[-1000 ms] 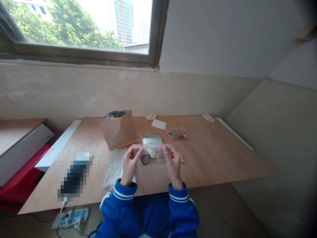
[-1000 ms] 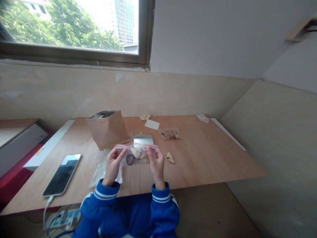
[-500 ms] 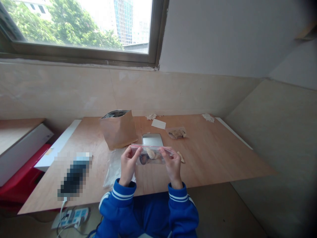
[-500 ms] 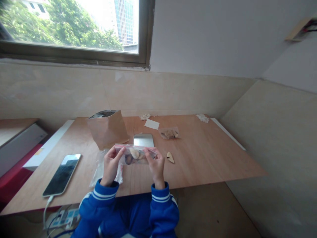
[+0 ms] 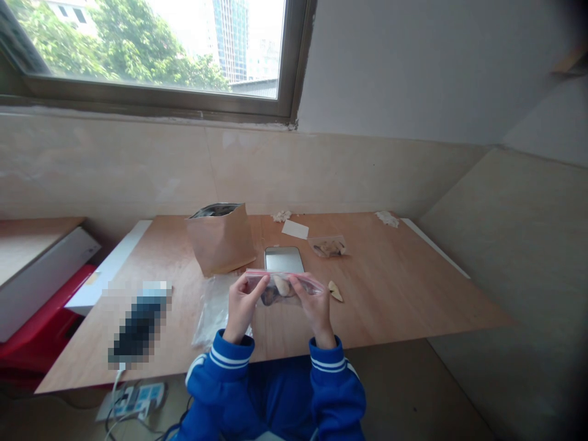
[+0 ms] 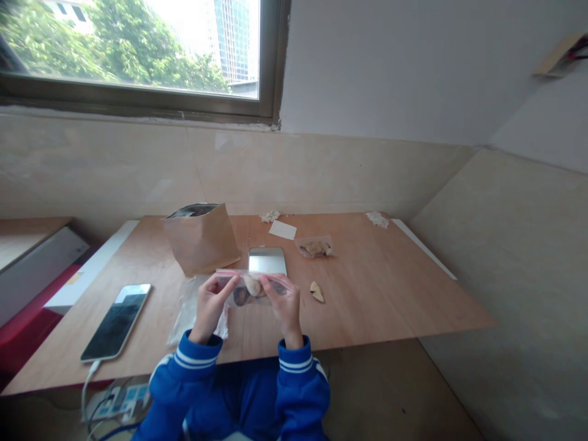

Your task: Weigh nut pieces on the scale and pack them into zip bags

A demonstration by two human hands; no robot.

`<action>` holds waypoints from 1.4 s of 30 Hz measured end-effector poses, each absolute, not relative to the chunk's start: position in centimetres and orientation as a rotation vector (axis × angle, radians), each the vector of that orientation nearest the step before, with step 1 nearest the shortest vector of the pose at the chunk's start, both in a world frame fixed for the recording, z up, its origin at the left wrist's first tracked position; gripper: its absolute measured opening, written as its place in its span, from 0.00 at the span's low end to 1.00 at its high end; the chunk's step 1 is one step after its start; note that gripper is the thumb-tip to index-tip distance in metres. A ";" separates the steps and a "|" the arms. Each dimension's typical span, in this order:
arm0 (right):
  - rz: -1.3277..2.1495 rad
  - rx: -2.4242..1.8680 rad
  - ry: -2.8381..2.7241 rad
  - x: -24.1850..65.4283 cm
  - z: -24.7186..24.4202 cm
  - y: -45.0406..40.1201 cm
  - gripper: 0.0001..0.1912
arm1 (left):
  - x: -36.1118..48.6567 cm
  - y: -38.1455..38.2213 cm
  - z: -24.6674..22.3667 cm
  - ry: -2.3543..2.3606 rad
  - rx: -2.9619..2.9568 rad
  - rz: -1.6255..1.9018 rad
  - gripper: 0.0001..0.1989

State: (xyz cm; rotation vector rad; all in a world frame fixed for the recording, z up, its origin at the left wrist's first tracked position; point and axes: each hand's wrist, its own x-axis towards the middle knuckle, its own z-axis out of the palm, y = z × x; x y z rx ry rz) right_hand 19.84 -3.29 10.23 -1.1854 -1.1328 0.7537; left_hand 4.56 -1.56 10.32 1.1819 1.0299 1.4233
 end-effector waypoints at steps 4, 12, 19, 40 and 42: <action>0.738 -1.194 -1.166 20.2 10.1 -3.3 0.11 | 4.3 -1.4 10.3 1.028 1.181 1.419 0.12; 0.508 -1.268 -1.544 21.7 12.4 -2.8 0.11 | 3.3 -1.0 10.7 1.033 1.477 1.368 0.09; 0.357 -1.166 -1.892 20.2 13.2 -1.6 0.01 | 3.5 -1.0 9.6 0.956 1.646 1.472 0.07; 0.473 -1.142 -1.917 19.6 13.1 -2.3 0.05 | 4.0 -1.7 9.5 1.109 1.516 1.352 0.12; 0.504 -1.141 -1.921 19.7 13.1 -2.3 0.06 | 3.8 -1.6 9.6 1.078 1.539 1.335 0.13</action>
